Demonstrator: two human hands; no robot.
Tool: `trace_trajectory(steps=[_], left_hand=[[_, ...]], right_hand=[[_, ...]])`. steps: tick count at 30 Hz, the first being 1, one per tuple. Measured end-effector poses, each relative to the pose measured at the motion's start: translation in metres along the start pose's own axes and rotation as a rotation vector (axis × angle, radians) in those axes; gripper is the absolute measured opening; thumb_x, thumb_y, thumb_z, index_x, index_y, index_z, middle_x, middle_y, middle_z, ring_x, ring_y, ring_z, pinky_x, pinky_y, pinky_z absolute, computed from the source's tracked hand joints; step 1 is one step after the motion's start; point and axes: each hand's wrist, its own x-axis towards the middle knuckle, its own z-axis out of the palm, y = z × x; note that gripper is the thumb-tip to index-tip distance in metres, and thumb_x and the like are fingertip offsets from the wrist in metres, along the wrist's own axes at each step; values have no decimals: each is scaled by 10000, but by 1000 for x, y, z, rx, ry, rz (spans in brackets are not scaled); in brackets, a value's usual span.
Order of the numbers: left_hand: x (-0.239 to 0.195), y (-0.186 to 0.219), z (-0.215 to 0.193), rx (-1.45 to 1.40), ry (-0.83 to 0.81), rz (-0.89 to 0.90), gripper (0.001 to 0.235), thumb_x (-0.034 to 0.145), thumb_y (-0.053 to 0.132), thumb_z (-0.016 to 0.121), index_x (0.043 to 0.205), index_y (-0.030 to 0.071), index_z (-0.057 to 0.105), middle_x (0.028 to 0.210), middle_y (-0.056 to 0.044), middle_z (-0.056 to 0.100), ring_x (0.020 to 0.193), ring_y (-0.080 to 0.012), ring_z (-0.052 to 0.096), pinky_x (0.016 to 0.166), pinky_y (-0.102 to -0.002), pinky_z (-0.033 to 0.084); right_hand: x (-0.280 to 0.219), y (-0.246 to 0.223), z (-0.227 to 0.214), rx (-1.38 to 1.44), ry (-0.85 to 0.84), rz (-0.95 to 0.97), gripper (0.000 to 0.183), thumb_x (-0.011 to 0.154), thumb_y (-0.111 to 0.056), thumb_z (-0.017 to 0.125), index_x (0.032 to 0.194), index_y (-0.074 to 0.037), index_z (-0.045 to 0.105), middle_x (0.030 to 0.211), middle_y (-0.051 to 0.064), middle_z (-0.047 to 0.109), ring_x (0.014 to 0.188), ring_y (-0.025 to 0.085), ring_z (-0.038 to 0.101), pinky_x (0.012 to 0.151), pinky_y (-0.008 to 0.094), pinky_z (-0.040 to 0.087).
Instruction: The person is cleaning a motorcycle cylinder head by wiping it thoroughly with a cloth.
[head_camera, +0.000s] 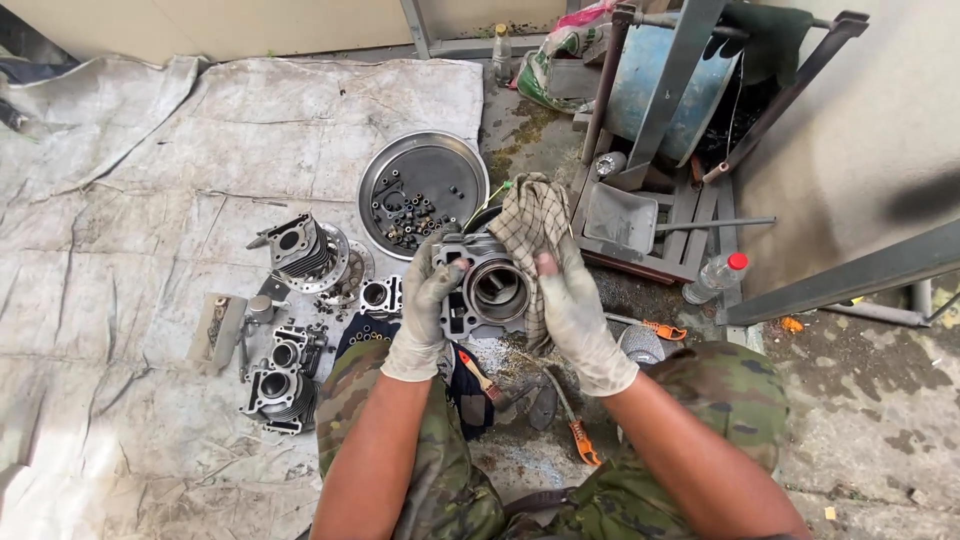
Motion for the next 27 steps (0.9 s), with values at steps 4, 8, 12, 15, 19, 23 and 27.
trace_trajectory(steps=[4,8,12,15,19,23,27], left_hand=[[-27,67,73,400,35,47,890,795,452,832,1451,-20,458,1308,-253,603,1193,-279,592,1122,-462,449],[-26,49,65,514,-134,72,895,786,531,813,1446,17,495,1376,-259,587,1323,-388,544,1142,-528,415],[-29,25,53,436,-165,-19,855,819,217,872,1503,-1,406,1444,-232,562,1346,-292,538,1104,-459,489],[-31,33,64,334,-168,-19,889,782,100,883,1510,4,383,1475,-216,550,1356,-276,538,1109,-431,491],[-35,58,72,447,-168,22,867,785,131,891,1488,-29,409,1450,-268,551,1367,-312,518,1129,-448,479],[-37,48,62,308,-224,-57,900,761,24,866,1511,-30,371,1484,-254,521,1367,-305,518,1105,-423,503],[-33,22,31,178,-218,-77,967,726,13,882,1529,-18,346,1486,-231,518,1343,-300,551,1074,-413,539]], right_hand=[[-15,-58,7,152,-39,12,484,1022,-246,600,1460,-55,523,1397,225,620,1319,353,576,1168,526,392],[-2,-72,-14,117,-153,137,596,771,-49,855,1334,-63,658,1197,104,754,1105,154,675,1010,370,557],[14,-84,-29,-18,-337,233,672,722,-113,905,1333,-6,646,1136,89,753,1048,145,668,972,364,578],[14,-93,-27,-105,-422,208,625,794,-161,859,1360,-16,637,1158,120,764,1066,155,652,977,393,571],[18,-83,-41,-121,-450,285,505,826,-98,762,1327,-75,697,1042,56,779,926,146,722,869,345,608],[15,-67,-37,-134,-450,260,604,757,-118,854,1331,-46,679,1120,137,757,1045,218,682,935,372,558],[4,-71,-28,-225,-397,150,565,778,-179,877,1302,-69,694,1218,145,739,1199,244,658,1067,405,499]])
